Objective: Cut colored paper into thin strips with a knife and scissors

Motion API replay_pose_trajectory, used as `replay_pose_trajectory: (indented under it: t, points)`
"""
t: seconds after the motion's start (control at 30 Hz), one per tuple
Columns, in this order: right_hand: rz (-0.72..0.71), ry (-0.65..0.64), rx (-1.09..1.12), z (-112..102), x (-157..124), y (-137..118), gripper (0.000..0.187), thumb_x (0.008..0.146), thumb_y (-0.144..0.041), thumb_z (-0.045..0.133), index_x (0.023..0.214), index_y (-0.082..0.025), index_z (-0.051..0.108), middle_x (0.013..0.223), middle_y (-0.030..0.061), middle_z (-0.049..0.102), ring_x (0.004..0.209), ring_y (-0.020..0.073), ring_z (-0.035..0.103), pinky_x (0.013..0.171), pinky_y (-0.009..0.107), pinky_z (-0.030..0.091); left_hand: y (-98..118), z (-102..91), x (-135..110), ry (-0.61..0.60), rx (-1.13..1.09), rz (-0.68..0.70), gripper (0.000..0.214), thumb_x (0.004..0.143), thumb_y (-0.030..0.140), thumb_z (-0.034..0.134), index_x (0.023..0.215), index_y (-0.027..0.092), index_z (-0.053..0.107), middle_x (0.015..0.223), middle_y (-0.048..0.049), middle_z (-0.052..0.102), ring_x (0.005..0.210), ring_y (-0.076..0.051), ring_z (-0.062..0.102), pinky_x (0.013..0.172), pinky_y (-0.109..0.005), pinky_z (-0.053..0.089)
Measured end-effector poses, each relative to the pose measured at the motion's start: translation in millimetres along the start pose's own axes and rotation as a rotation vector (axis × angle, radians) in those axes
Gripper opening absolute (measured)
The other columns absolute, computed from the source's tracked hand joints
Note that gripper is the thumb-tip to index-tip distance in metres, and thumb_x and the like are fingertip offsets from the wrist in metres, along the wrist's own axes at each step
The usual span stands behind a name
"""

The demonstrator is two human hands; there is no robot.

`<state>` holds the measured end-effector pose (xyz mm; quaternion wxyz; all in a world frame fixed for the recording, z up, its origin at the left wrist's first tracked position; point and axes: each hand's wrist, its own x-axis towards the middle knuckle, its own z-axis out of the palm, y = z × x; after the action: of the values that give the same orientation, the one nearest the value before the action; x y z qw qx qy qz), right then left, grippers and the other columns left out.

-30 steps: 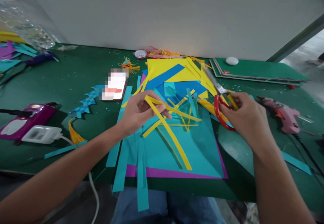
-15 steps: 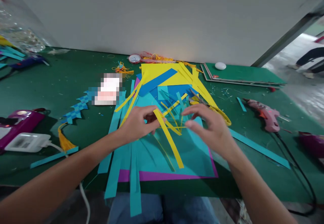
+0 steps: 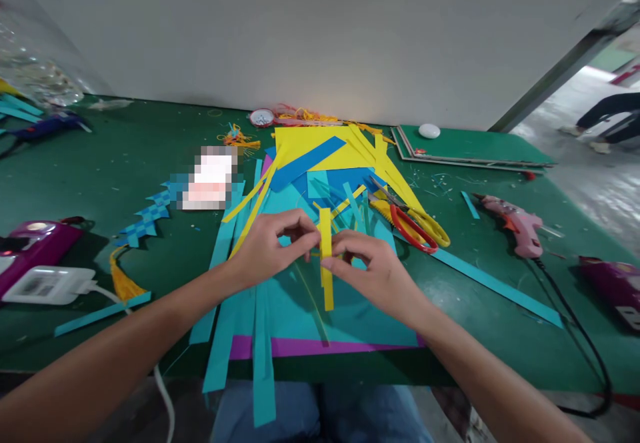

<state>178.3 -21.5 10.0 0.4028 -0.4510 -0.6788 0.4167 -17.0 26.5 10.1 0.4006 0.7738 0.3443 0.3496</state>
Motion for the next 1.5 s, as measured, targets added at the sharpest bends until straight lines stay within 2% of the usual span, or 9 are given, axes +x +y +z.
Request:
replay_pose_trajectory:
  t: [0.13, 0.23, 0.3, 0.53, 0.7, 0.87, 1.03, 1.37, 1.5]
  points:
    - [0.104, 0.234, 0.119, -11, 1, 7, 0.019, 0.083, -0.033, 0.068, 0.07, -0.02, 0.063, 0.073, -0.0015, 0.058, 0.065, 0.0106, 0.048, 0.058, 0.025, 0.038, -10, -16.8, 7, 0.024, 0.351, 0.173, 0.014, 0.091, 0.027, 0.059, 0.089, 0.017, 0.068, 0.083, -0.0037, 0.073, 0.075, -0.015, 0.068, 0.068, -0.024, 0.052]
    - [0.082, 0.414, 0.185, -20, 3, 11, 0.018, 0.083, -0.034, 0.068, 0.071, -0.02, 0.065, 0.07, -0.0022, 0.056, 0.066, 0.0107, 0.047, 0.06, 0.025, 0.039, -26, -27.4, 12, -0.132, 0.584, 0.29, 0.016, 0.091, 0.031, 0.06, 0.098, 0.018, 0.068, 0.098, -0.0067, 0.072, 0.096, -0.021, 0.065, 0.087, -0.034, 0.05]
    - [0.05, 0.467, 0.207, -22, 4, 12, 0.017, 0.083, -0.032, 0.069, 0.07, -0.021, 0.065, 0.07, -0.0019, 0.056, 0.069, 0.0114, 0.049, 0.063, 0.025, 0.041, -34, -30.0, 15, -0.229, 0.66, 0.311, 0.018, 0.092, 0.032, 0.06, 0.098, 0.017, 0.068, 0.097, -0.0078, 0.071, 0.097, -0.023, 0.063, 0.086, -0.035, 0.049]
    - [0.043, 0.42, 0.193, -15, 7, 17, 0.013, 0.081, -0.032, 0.07, 0.076, -0.02, 0.069, 0.086, 0.0015, 0.064, 0.077, 0.0133, 0.054, 0.065, 0.027, 0.042, -40, -20.4, 14, -0.219, 0.634, 0.307, 0.015, 0.096, 0.026, 0.055, 0.089, 0.018, 0.066, 0.086, -0.0046, 0.07, 0.085, -0.019, 0.064, 0.073, -0.027, 0.047]
    - [-0.009, 0.402, 0.114, -14, 7, 18, 0.011, 0.079, -0.03, 0.072, 0.073, -0.021, 0.069, 0.086, 0.0022, 0.069, 0.087, 0.019, 0.063, 0.077, 0.034, 0.049, -32, -15.9, 10, -0.129, 0.566, 0.389, 0.011, 0.094, 0.024, 0.057, 0.092, 0.018, 0.067, 0.086, -0.0039, 0.073, 0.082, -0.017, 0.066, 0.074, -0.026, 0.049]
    - [-0.083, 0.422, 0.128, -26, 5, 10, 0.003, 0.082, -0.028, 0.072, 0.081, -0.026, 0.075, 0.091, 0.0003, 0.075, 0.093, 0.0203, 0.068, 0.091, 0.038, 0.052, -28, -16.8, 8, -0.137, 0.566, 0.381, 0.013, 0.094, 0.027, 0.058, 0.096, 0.021, 0.069, 0.09, -0.0044, 0.076, 0.084, -0.017, 0.069, 0.075, -0.026, 0.05]
    - [-0.049, 0.467, 0.138, -37, 4, 14, 0.005, 0.079, -0.032, 0.076, 0.08, -0.028, 0.076, 0.088, -0.0009, 0.076, 0.089, 0.0203, 0.069, 0.086, 0.037, 0.053, -28, -16.5, 9, -0.093, 0.519, 0.315, 0.012, 0.092, 0.029, 0.061, 0.091, 0.021, 0.071, 0.087, -0.0037, 0.076, 0.081, -0.016, 0.07, 0.075, -0.026, 0.051]
    - [0.072, 0.293, -0.166, -34, 5, 5, 0.016, 0.076, -0.035, 0.076, 0.072, -0.02, 0.071, 0.076, 0.0018, 0.073, 0.072, 0.0177, 0.066, 0.068, 0.031, 0.052, -16, -12.0, 10, 0.025, 0.301, 0.17, 0.009, 0.085, 0.027, 0.07, 0.08, 0.019, 0.072, 0.075, -0.0007, 0.075, 0.064, -0.011, 0.066, 0.061, -0.019, 0.05]
    - [0.105, 0.317, -0.015, -36, 6, 5, 0.032, 0.066, -0.033, 0.084, 0.081, -0.022, 0.058, 0.077, -0.0003, 0.071, 0.076, 0.018, 0.069, 0.07, 0.031, 0.055, -13, -13.3, 10, 0.072, 0.203, 0.066, 0.01, 0.082, 0.029, 0.073, 0.079, 0.019, 0.073, 0.075, -0.0005, 0.075, 0.065, -0.012, 0.067, 0.061, -0.02, 0.052]
